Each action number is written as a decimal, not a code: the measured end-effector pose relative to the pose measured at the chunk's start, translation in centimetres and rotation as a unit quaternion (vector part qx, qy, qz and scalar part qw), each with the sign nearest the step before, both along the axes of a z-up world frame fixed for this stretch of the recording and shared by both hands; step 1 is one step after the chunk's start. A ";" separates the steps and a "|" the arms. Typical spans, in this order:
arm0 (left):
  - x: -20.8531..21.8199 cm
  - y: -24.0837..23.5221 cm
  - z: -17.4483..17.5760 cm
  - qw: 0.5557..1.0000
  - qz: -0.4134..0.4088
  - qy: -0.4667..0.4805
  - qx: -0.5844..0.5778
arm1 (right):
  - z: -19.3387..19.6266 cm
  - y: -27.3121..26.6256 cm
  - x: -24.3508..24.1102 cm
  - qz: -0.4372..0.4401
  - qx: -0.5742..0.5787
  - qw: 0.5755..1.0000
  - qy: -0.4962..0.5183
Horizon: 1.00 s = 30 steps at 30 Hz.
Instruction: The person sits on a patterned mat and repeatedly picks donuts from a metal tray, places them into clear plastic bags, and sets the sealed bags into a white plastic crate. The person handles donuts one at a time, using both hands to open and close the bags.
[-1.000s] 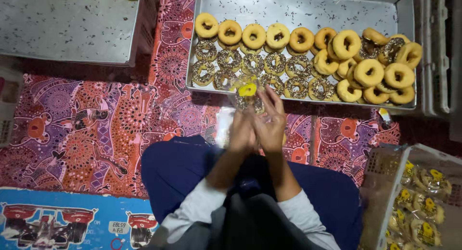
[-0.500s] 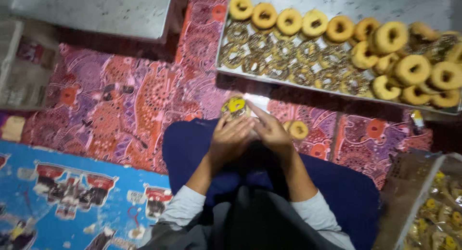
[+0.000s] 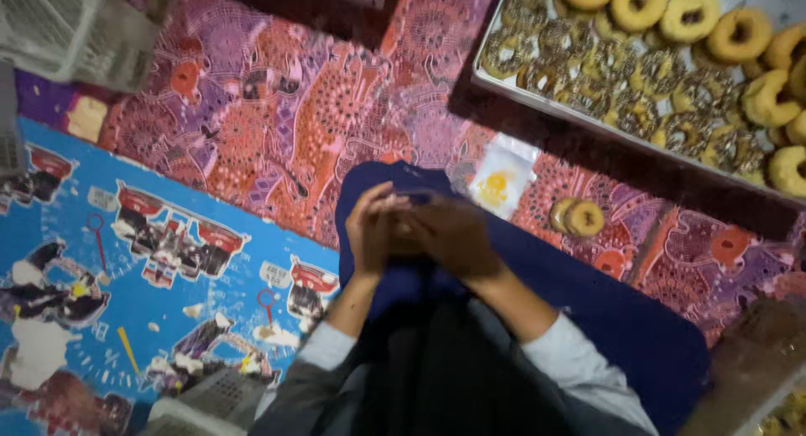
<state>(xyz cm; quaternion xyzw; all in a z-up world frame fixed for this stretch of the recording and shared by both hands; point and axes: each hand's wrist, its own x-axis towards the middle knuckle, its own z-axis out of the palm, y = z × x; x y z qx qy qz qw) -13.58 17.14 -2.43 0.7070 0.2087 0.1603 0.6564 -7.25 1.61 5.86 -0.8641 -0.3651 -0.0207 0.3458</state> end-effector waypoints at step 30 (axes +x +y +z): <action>-1.1 2.6 -1.7 0.987 0.046 0.054 -0.147 | -9.1 0.4 1.5 -0.079 0.222 0.932 0.276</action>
